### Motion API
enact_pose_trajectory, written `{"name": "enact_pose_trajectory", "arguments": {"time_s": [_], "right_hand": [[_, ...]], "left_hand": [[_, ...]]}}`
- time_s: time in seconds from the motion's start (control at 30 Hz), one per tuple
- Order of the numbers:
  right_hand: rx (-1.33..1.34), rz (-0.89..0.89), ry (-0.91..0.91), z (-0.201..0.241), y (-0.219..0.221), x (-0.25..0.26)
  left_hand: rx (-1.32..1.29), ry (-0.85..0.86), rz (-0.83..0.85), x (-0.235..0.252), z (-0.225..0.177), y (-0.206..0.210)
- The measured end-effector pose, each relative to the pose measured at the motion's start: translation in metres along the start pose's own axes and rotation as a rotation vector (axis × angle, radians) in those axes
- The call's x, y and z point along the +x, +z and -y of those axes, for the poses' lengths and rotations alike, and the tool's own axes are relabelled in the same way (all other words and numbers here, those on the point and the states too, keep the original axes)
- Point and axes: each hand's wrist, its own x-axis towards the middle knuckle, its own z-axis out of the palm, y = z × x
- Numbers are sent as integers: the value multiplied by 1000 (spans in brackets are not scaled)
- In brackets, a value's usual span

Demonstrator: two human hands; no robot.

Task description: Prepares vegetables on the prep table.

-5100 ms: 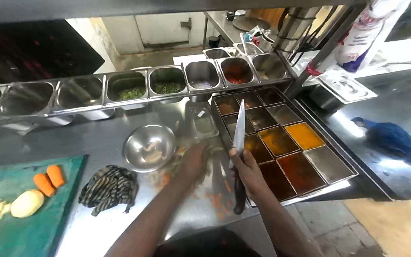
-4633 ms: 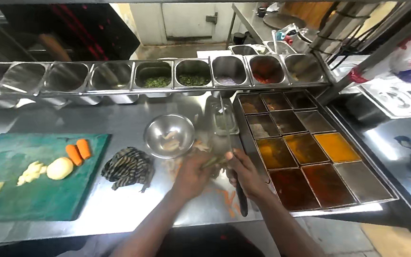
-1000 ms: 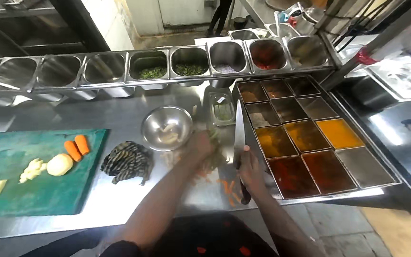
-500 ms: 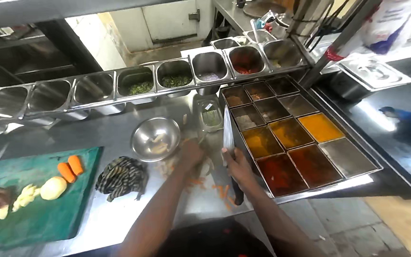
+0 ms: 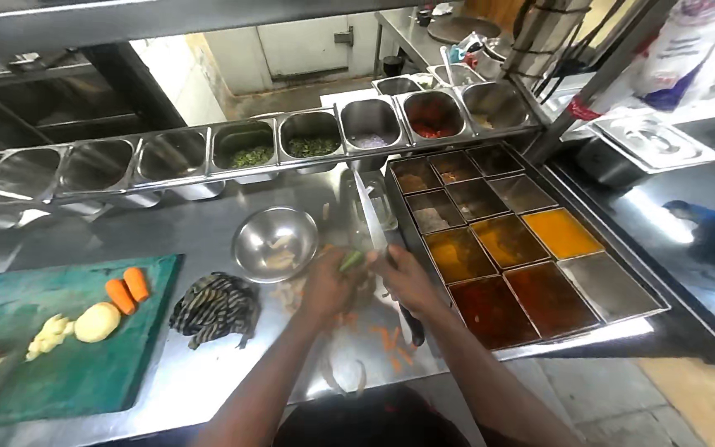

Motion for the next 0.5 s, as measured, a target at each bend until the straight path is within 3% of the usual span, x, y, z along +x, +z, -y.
{"name": "enact_pose_trajectory", "arguments": {"time_s": [0.07,0.17,0.27,0.33,0.4,0.5], "right_hand": [[-83,-44,-32,0,0,-1],[-124,-48,-40,-4,1,0],[32,37,53,-3,5,-4],[180,101,128,0,12,-10],[250,128,148,3,18,-16],[22,82,22,-2,23,-15]], "left_hand": [[22,78,-35,-1,0,-2],[141,362,-142,-2,9,0],[323,611,-269,-2,15,-2],[355,644,-381,1,20,-4],[187,457,-466,5,18,-9],[-608,-227,-361,9,-7,-23]]}}
